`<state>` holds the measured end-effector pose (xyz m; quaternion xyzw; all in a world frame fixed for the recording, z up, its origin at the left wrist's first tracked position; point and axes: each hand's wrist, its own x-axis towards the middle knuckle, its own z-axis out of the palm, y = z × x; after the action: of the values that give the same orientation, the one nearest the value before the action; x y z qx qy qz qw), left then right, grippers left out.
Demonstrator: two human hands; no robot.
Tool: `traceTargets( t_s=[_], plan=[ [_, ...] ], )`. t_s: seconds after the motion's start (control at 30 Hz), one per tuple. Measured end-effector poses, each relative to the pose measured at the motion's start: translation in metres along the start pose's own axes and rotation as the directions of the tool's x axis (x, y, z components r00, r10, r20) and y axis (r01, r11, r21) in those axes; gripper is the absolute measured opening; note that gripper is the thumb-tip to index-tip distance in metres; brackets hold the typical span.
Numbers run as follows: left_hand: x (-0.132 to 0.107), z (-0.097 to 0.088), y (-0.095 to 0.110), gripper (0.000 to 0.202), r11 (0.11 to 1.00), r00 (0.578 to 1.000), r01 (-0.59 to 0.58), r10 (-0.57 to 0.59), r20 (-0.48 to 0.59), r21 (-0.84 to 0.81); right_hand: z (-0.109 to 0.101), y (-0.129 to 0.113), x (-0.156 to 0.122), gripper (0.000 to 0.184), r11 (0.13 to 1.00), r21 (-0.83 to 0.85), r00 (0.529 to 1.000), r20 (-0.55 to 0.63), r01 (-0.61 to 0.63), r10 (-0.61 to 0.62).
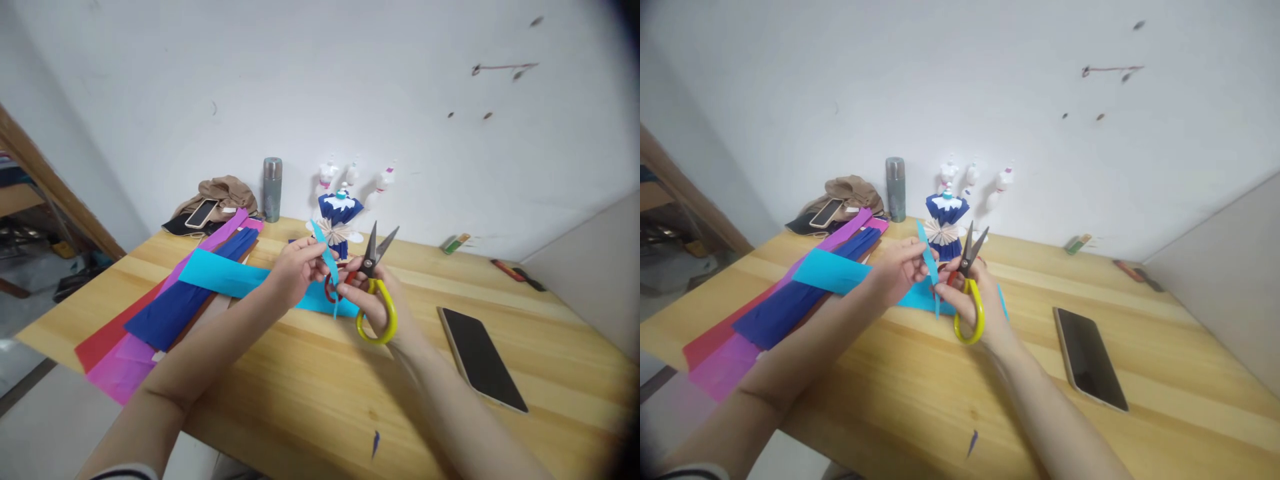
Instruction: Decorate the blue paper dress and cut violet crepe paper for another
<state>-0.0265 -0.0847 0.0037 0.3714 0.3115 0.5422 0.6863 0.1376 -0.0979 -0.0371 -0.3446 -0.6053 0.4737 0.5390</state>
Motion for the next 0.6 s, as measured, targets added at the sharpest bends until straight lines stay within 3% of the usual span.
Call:
traceTargets(
  t_s=[0.13,0.3,0.4,0.6],
  plan=[
    [0.004,-0.004,-0.002,0.022,1.0,0.998,-0.006,0.006,0.059,-0.013,0.001,0.0,0.001,0.042,0.979,0.157,0.991,-0.018,-0.128,0.132],
    [0.012,-0.011,-0.003,0.036,1.0,0.978,0.017,-0.014,0.21,-0.009,-0.004,-0.008,0.007,0.047,0.906,0.303,0.955,0.077,-0.295,0.285],
    [0.015,-0.013,-0.006,0.048,0.998,0.972,0.0,-0.015,0.232,0.068,-0.003,-0.012,0.008,0.042,0.86,0.37,0.936,0.154,-0.351,0.316],
    [0.014,-0.014,-0.015,0.046,0.988,0.969,-0.083,0.049,0.244,0.134,-0.002,-0.013,0.008,0.032,0.805,0.414,0.904,0.233,-0.425,0.358]
  ],
)
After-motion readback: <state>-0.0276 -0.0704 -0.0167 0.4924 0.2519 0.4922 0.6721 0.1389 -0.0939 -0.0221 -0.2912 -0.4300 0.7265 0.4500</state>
